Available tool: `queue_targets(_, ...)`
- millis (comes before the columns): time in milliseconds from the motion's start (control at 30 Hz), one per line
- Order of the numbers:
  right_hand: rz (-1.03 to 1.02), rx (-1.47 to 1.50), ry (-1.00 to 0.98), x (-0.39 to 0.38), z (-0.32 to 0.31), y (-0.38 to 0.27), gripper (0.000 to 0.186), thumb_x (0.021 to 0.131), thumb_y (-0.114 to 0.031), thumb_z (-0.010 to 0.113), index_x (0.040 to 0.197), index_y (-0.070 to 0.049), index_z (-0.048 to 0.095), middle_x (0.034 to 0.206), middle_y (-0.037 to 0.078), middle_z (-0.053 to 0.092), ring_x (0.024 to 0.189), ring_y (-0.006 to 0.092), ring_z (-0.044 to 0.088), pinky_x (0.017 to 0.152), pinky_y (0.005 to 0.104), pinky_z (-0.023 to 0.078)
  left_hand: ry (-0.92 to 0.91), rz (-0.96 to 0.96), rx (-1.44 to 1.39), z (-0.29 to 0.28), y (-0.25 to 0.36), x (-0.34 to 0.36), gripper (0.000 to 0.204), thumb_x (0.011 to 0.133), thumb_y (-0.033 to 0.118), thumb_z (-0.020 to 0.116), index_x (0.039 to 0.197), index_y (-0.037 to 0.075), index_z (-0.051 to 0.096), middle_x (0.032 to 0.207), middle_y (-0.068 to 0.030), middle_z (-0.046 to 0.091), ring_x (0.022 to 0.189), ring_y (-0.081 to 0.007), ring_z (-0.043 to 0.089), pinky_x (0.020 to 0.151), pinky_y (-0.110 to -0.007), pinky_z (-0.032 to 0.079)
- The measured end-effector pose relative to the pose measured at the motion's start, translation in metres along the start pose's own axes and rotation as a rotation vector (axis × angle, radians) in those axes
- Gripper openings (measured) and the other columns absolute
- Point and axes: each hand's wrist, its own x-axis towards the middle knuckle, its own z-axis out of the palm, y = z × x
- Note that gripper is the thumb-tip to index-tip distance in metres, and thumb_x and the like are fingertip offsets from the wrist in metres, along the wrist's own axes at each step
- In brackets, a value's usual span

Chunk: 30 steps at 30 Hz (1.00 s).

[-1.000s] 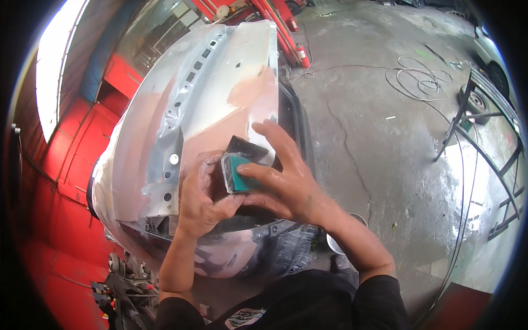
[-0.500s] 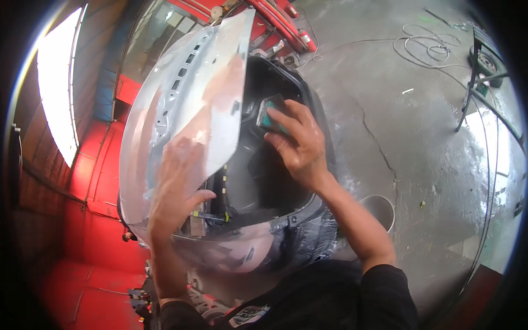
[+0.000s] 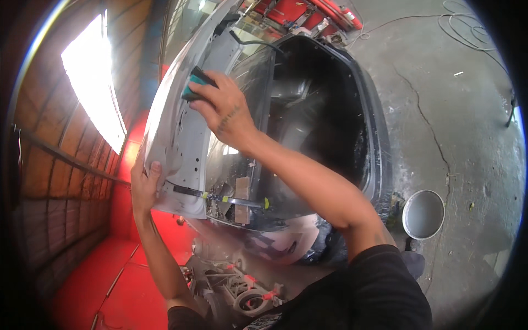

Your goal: The person sands the underside and edges of a car trunk lid using a sanding block. They dip the block into a bucket of water, scrub the white and primed surfaces of the lid with the block, and wipe the surface by hand, moving across different sections of the trunk.

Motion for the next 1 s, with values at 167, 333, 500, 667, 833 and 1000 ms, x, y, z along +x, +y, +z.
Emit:
queue_targets(167, 0.024, 0.079, 0.141, 0.008, 0.044, 0.024, 0.035, 0.083, -0.012, 0.080, 0.117, -0.005, 0.074, 0.129, 0.024, 0.063, 0.111, 0.0401, 0.065, 0.095, 0.0416, 0.052, 0.032, 0.015, 0.062, -0.007, -0.020, 0.004, 0.083, 0.099, 0.058, 0.061, 0.149, -0.007, 0.045, 0.137, -0.0197, 0.058, 0.127, -0.0267, 0.053, 0.109, -0.039, 0.040)
queue_targets(333, 0.092, 0.130, 0.285, -0.014, 0.070, -0.013, 0.034, 0.081, -0.008, 0.078, 0.114, -0.002, 0.074, 0.128, 0.026, 0.063, 0.111, 0.0394, 0.065, 0.096, 0.0415, 0.052, 0.023, -0.074, 0.079, -0.013, -0.014, 0.001, 0.078, 0.100, 0.057, 0.059, 0.141, -0.008, 0.049, 0.122, -0.0140, 0.054, 0.111, -0.0204, 0.048, 0.095, -0.036, 0.037)
queue_targets(500, -0.102, 0.107, 0.366, -0.015, 0.078, -0.020, 0.030, 0.081, -0.007, 0.075, 0.110, -0.002, 0.075, 0.121, 0.027, 0.065, 0.112, 0.0391, 0.065, 0.095, 0.0435, 0.052, 0.055, -0.078, 0.014, -0.001, 0.007, 0.002, 0.065, 0.103, 0.056, 0.055, 0.124, -0.005, 0.062, 0.086, 0.0017, 0.055, 0.077, -0.0079, 0.045, 0.067, -0.028, 0.037)
queue_targets(667, 0.026, 0.186, 0.390, 0.013, 0.089, 0.011, 0.026, 0.080, -0.008, 0.068, 0.105, -0.001, 0.072, 0.124, 0.025, 0.061, 0.112, 0.0438, 0.056, 0.097, 0.0506, 0.047, 0.073, -0.069, 0.053, -0.006, -0.002, 0.004, 0.059, 0.104, 0.052, 0.055, 0.121, -0.004, 0.063, 0.089, 0.0013, 0.057, 0.080, -0.0079, 0.046, 0.070, -0.029, 0.039)
queue_targets(833, -0.072, 0.119, 0.388, 0.004, 0.090, -0.002, 0.025, 0.082, -0.013, 0.074, 0.104, -0.002, 0.076, 0.120, 0.026, 0.064, 0.107, 0.0419, 0.065, 0.092, 0.0443, 0.054, 0.124, -0.005, 0.025, -0.004, 0.003, 0.001, 0.060, 0.105, 0.051, 0.055, 0.128, -0.005, 0.061, 0.101, -0.0034, 0.062, 0.092, -0.0113, 0.052, 0.079, -0.030, 0.043)
queue_targets(1000, -0.089, 0.129, 0.349, -0.009, 0.099, -0.020, 0.026, 0.080, -0.009, 0.074, 0.106, -0.002, 0.075, 0.121, 0.023, 0.064, 0.108, 0.0406, 0.065, 0.093, 0.0424, 0.054, 0.059, -0.109, 0.059, -0.019, -0.010, 0.002, 0.064, 0.105, 0.051, 0.054, 0.134, -0.006, 0.057, 0.111, -0.0071, 0.063, 0.101, -0.0143, 0.054, 0.087, -0.032, 0.044)
